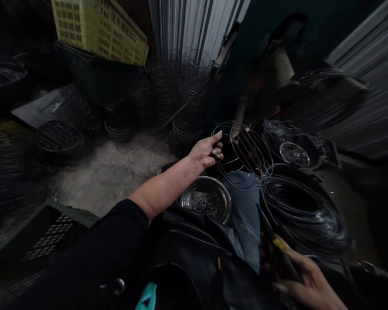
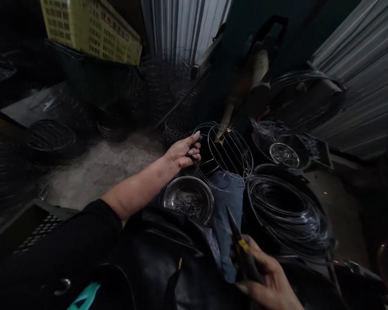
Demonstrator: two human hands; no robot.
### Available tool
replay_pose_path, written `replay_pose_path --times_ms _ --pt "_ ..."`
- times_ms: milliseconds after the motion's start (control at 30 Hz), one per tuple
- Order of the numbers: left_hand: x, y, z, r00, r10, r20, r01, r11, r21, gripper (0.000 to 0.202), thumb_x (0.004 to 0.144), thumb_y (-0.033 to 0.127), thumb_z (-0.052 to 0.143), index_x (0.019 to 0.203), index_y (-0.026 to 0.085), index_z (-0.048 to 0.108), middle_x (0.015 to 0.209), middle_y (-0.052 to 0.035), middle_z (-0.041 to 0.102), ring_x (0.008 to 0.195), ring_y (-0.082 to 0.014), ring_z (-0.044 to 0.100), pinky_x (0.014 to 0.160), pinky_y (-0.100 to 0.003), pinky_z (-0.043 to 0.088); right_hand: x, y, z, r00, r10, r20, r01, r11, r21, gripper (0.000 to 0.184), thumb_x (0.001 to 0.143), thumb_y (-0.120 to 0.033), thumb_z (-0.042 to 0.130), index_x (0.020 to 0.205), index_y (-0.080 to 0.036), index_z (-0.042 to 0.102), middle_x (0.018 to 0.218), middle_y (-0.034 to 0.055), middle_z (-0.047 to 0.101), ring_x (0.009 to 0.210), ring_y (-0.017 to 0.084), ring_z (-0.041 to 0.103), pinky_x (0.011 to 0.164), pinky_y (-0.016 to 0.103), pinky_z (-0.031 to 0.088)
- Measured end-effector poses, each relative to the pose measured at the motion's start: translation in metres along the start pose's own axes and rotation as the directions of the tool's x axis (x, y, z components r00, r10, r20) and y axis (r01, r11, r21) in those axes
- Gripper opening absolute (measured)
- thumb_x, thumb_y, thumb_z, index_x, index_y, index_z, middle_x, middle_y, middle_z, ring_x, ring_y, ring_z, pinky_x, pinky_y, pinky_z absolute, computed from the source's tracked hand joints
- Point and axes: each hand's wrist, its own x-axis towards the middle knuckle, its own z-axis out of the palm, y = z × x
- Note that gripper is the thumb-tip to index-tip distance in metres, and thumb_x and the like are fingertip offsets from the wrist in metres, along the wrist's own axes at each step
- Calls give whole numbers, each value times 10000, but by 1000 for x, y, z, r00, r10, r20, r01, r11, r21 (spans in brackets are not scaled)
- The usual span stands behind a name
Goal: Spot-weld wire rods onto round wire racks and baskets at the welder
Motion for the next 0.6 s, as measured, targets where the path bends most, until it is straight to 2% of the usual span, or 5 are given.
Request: replay_pose_path --times_ms 67,133,233,433,600 --pt "0 1 3 1000 14 -7 -14 999 30 280 885 292 680 735 151 490 554 84 405 358 9 242 395 -147 233 20 -21 10 999 27 39 -28 999 42 275 550 -353 806 816 -292 771 1184 116 654 1227 403 555 955 485 504" --pt "3 0 5 1000 26 -11 -25 998 53 336 835 315 740 719 161 464 559 84 412 367 7 253 398 -150 229 38 -42 18 996 17 90 -18 1000 12 217 536 -335 773 740 -265 751 1085 102 681 1140 382 590 900 462 525" --pt "8 -1 5 999 44 4 -45 995 90 374 815 340 757 707 173 440 566 77 429 374 -2 270 402 -160 239 55 -61 25 988 -29 149 33 999 -25 232 538 -355 750 740 -242 743 1019 85 682 1069 343 593 881 411 511" --pt "11 -3 5 997 70 9 -71 986 151 318 880 305 680 709 177 445 570 66 440 380 -14 289 412 -170 249 71 -62 29 994 -15 112 16 1000 -9 253 577 -388 776 756 -219 722 891 47 627 906 264 588 811 343 494" --pt "6 -4 9 994 112 0 -111 977 181 322 841 308 732 721 178 463 569 66 453 381 -13 301 413 -165 246 71 -61 26 987 17 163 -20 1000 18 238 603 -379 777 777 -228 714 942 58 653 987 295 605 801 341 503"
